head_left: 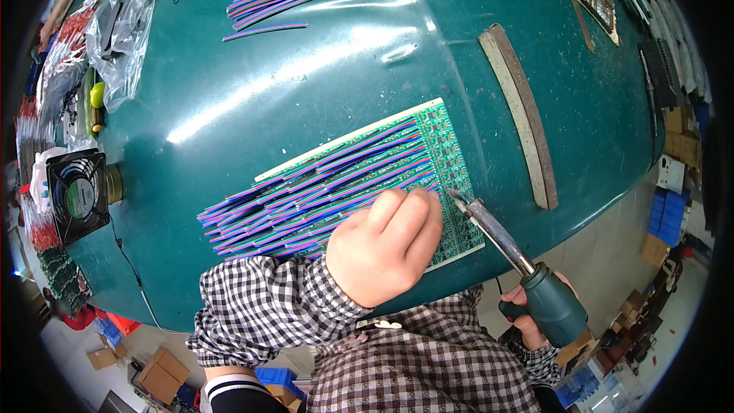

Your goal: The person solders multiple color-coded wires onto a series of PCB strips using a soldering iron and solder wire.

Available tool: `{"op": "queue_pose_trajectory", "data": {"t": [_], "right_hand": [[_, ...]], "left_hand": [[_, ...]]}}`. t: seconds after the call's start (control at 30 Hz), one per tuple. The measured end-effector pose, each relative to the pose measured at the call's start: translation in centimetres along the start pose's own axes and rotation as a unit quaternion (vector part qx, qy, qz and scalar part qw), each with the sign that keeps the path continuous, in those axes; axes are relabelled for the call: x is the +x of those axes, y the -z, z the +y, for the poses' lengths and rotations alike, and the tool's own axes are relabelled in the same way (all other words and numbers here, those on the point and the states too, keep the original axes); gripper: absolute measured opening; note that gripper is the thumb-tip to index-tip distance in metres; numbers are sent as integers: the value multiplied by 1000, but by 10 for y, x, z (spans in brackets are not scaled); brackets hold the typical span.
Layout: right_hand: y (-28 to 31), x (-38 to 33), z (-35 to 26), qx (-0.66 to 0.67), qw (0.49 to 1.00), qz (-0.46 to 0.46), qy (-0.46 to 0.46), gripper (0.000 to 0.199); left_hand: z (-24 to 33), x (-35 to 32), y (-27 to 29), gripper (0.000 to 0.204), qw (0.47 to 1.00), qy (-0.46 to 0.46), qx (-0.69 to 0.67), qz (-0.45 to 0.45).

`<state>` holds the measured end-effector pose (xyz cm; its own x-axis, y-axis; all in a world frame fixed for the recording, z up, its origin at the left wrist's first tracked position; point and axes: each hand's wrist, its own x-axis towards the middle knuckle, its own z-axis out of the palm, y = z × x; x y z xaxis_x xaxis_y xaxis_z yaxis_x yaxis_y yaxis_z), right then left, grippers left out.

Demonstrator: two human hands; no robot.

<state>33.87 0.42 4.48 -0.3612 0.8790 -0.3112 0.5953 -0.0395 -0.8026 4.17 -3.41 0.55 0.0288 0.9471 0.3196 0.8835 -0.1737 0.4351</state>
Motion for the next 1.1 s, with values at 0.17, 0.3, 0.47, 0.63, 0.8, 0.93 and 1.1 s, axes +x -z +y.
{"op": "queue_pose_trajectory", "data": {"t": [0.17,0.3,0.47,0.63,0.8,0.93,1.1], "right_hand": [[1,-2,6,-16,1000,6,16,64],[0,-3,3,-14,1000,14,2,67],[6,-2,6,-35,999,-35,6,73],[3,-4,9,-17,1000,0,11,78],[3,-1,10,-14,999,-19,26,76],[4,-1,9,-37,998,-22,39,75],[5,-5,16,-24,999,-15,26,78]], "left_hand": [[-1,1,5,41,1000,12,-20,-13],[-1,1,2,41,1000,7,-17,-15],[1,0,1,41,1000,5,-1,-10],[0,1,1,40,1000,-2,8,-6],[1,1,0,40,1000,-3,16,-4],[2,0,0,40,1000,0,23,-4],[3,1,0,37,1000,-1,26,-4]]}}
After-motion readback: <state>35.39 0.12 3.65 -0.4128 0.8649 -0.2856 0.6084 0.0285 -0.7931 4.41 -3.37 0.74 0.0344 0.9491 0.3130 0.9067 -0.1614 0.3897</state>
